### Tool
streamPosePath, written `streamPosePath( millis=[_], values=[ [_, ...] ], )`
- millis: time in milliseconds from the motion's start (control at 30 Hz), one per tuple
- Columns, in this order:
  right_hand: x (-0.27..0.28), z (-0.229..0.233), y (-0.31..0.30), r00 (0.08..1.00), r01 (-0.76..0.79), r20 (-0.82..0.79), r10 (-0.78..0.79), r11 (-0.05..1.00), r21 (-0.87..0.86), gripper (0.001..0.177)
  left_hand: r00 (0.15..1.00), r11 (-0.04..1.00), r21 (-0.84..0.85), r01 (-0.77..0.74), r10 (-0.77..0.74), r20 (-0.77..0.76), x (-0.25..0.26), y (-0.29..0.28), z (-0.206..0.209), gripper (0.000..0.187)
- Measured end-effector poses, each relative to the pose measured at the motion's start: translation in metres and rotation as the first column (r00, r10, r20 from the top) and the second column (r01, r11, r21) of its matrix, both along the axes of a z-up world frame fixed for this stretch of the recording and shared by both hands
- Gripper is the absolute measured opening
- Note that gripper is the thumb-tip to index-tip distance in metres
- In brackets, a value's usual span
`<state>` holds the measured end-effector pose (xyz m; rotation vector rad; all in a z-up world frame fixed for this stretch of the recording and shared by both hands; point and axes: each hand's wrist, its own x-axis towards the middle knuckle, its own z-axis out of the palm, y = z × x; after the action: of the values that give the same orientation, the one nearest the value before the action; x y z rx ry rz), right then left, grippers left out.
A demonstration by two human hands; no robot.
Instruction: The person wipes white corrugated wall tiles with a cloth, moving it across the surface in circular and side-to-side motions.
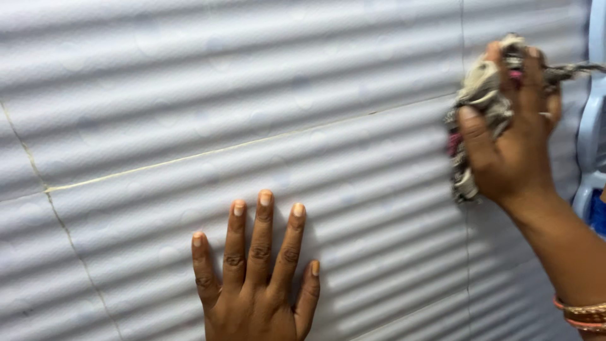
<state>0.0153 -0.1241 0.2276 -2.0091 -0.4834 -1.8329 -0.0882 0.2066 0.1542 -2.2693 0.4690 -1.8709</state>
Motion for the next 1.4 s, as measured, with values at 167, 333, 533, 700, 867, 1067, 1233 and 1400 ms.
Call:
streamPosePath(
  millis=[167, 333, 533, 700, 867, 1067, 1233, 1400],
  values=[
    [0.007, -0.006, -0.008, 0.995, -0.081, -0.041, 0.092, 0.973, 0.215, 0.072, 0.999, 0.999, -0.004, -0.053, 0.053, 0.002, 0.006, -0.003, -0.005, 0.06],
    [-0.014, -0.014, 0.054, 0.991, -0.137, 0.005, 0.137, 0.988, 0.076, 0.076, 0.996, 0.997, -0.02, -0.077, 0.078, 0.033, 0.005, -0.007, -0.007, 0.059],
    [-0.039, 0.001, 0.093, 0.965, -0.228, 0.029, 0.262, 0.885, -0.406, 0.07, 0.998, 1.0, 0.016, 0.005, -0.006, 0.07, -0.006, -0.041, 0.013, 0.061],
    [-0.024, 0.058, 0.067, 0.961, -0.118, 0.173, 0.216, 0.885, -0.45, 0.068, 0.974, 0.974, 0.071, 0.216, -0.22, 0.052, -0.004, -0.076, 0.075, 0.064],
    [-0.02, 0.12, 0.022, 0.974, -0.146, 0.131, 0.184, 0.956, -0.255, 0.067, 0.976, 0.965, 0.206, 0.161, -0.186, 0.11, 0.015, -0.101, 0.146, 0.067],
    [-0.012, 0.142, -0.014, 0.995, -0.089, -0.043, 0.089, 0.996, 0.006, 0.065, 0.977, 0.963, 0.253, 0.087, -0.132, 0.166, 0.045, -0.118, 0.231, 0.07],
    [0.007, 0.105, -0.011, 0.985, -0.083, 0.145, 0.093, 0.994, -0.07, 0.076, 0.984, 0.982, 0.189, -0.013, -0.022, 0.179, 0.056, -0.128, 0.25, 0.073],
    [-0.003, 0.07, 0.02, 0.987, -0.123, 0.089, 0.131, 0.989, -0.086, 0.082, 0.981, 0.985, 0.174, 0.003, -0.037, 0.189, 0.056, -0.126, 0.247, 0.071]
  ],
)
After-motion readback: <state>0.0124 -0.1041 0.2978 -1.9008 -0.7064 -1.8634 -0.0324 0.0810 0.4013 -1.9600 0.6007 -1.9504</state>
